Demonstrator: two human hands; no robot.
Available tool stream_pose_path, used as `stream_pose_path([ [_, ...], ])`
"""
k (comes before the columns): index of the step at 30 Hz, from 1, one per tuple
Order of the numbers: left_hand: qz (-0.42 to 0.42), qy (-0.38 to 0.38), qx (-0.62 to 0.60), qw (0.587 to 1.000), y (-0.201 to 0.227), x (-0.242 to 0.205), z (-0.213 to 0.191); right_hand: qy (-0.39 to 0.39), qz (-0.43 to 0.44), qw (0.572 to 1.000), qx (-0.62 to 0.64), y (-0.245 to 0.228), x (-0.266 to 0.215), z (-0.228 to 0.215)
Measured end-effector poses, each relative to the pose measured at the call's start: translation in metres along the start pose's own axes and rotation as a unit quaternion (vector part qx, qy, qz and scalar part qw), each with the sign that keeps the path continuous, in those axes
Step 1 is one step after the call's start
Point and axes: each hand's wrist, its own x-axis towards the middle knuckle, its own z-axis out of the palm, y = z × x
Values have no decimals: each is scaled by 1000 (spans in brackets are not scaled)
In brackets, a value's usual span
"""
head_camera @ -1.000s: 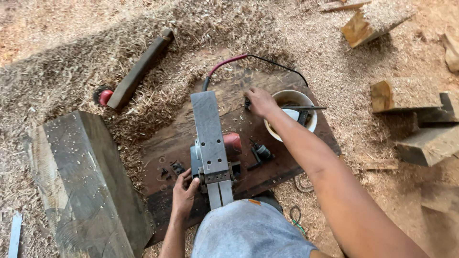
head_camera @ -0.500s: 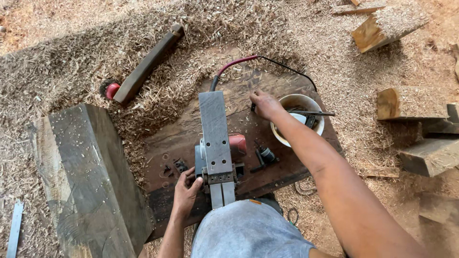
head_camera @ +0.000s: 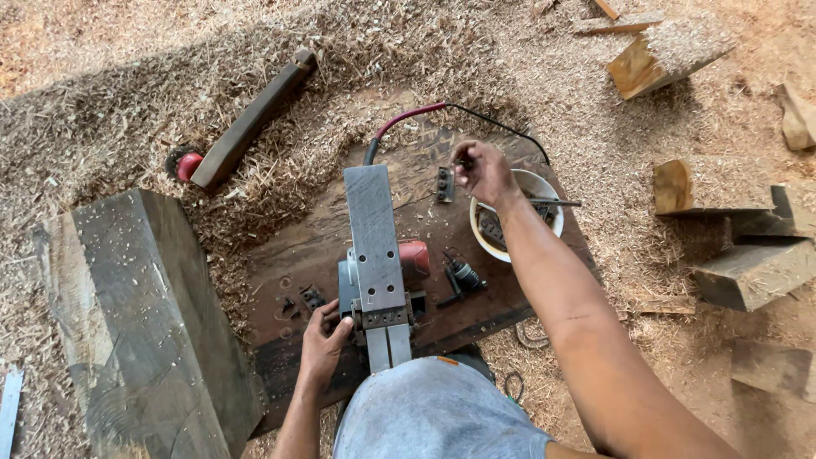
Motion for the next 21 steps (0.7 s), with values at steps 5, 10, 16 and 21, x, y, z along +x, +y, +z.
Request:
stream_pose_path([
  [5, -29, 12, 45, 999, 6, -5, 0, 43, 89, 876, -472, 13, 2, 20],
  [10, -31, 25, 47, 998, 12, -8, 4, 2, -73, 547, -834, 58, 15, 16],
  [16, 12, 15, 48, 999, 7, -6, 3, -40, -179, 514, -838, 67, 14, 8],
  [21, 38, 14, 79, 996, 9, -13, 3, 50, -162, 646, -744, 15, -53, 25],
])
